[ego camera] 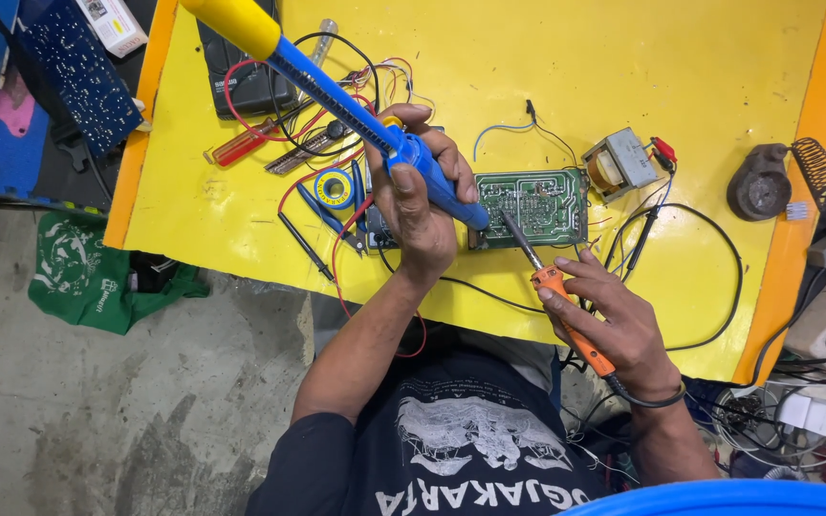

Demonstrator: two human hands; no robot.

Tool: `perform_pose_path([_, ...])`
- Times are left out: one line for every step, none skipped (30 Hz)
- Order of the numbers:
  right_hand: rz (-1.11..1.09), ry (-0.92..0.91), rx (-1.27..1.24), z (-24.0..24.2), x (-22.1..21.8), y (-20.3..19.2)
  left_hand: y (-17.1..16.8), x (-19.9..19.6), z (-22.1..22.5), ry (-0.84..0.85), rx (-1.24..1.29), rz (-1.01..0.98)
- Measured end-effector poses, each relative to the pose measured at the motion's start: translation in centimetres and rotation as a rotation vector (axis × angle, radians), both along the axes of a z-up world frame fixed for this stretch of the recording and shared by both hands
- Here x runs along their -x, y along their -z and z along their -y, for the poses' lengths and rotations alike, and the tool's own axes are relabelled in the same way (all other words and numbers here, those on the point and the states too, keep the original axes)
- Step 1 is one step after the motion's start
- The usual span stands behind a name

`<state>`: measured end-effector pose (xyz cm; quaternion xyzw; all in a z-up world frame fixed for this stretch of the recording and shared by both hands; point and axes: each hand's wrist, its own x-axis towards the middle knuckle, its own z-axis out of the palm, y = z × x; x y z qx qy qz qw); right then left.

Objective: Desoldering components from a printed circuit board using a soldering iron and a desoldering pump.

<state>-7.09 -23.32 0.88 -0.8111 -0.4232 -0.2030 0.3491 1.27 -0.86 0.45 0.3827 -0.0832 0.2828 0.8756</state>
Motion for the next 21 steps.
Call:
perform_pose_path([0.004, 0.006, 0.004, 0.0, 0.0, -0.1, 0.1, 0.0, 0.0, 0.003, 0.005, 0.003])
perform_pose_path([0.005, 0.007, 0.004, 0.0, 0.0, -0.1, -0.1, 0.0, 0.0, 0.004, 0.006, 0.004])
perform_pose_path([-0.002, 0.003, 0.011, 0.0, 0.0, -0.1, -0.4, -0.1, 0.0, 0.009, 0.014, 0.009])
perform_pose_path([-0.008, 0.000, 0.018, 0.1, -0.1, -0.1, -0.6, -0.1, 0.0, 0.014, 0.022, 0.015])
perform_pose_path([-0.007, 0.001, 0.018, 0.4, 0.2, -0.3, -1.4, -0.1, 0.1, 0.014, 0.022, 0.015])
perform_pose_path([-0.066, -0.012, 0.086, 0.7, 0.4, -0.6, -2.2, 0.0, 0.3, 0.025, 0.066, -0.001])
perform_pose_path([-0.127, -0.024, 0.153, 1.0, 0.7, -0.8, -3.0, 0.1, 0.4, 0.038, 0.109, -0.018])
perform_pose_path([-0.127, -0.023, 0.152, 1.0, 0.7, -0.8, -3.0, -0.2, 0.6, 0.039, 0.109, -0.018])
perform_pose_path([-0.127, -0.027, 0.150, 1.0, 0.7, -0.9, -3.0, -0.6, 0.8, 0.048, 0.110, -0.021])
perform_pose_path([-0.127, -0.031, 0.148, 0.9, 0.7, -0.9, -3.0, -0.9, 1.0, 0.058, 0.111, -0.023])
perform_pose_path([-0.127, -0.030, 0.147, 0.9, 0.7, -1.0, -3.2, -1.0, 1.2, 0.058, 0.110, -0.023])
perform_pose_path([-0.130, -0.033, 0.142, 0.8, 0.6, -1.1, -3.4, -1.0, 1.3, 0.045, 0.052, -0.042])
perform_pose_path([-0.133, -0.036, 0.137, 0.7, 0.6, -1.2, -3.5, -1.1, 1.4, 0.033, -0.005, -0.062])
perform_pose_path([-0.133, -0.035, 0.136, 0.8, 0.6, -1.1, -3.5, -1.0, 1.4, 0.034, -0.006, -0.062])
perform_pose_path([-0.130, -0.032, 0.136, 0.8, 0.7, -1.1, -3.5, -1.1, 1.5, 0.055, -0.014, -0.068])
perform_pose_path([-0.126, -0.030, 0.136, 0.8, 0.6, -1.0, -3.5, -1.1, 1.5, 0.076, -0.022, -0.073])
perform_pose_path([-0.126, -0.029, 0.134, 0.9, 0.7, -1.0, -3.3, -1.2, 1.6, 0.077, -0.024, -0.074])
perform_pose_path([-0.126, -0.030, 0.141, 0.9, 0.7, -1.0, -3.1, -1.3, 1.7, 0.073, -0.055, -0.098])
perform_pose_path([-0.127, -0.031, 0.148, 0.9, 0.6, -1.0, -2.9, -1.4, 1.8, 0.068, -0.085, -0.122])
perform_pose_path([-0.127, -0.031, 0.147, 0.9, 0.6, -1.1, -2.9, -1.4, 1.8, 0.069, -0.087, -0.122])
perform_pose_path([-0.125, -0.029, 0.142, 0.8, 0.6, -1.2, -2.9, -1.4, 1.8, 0.074, -0.087, -0.118])
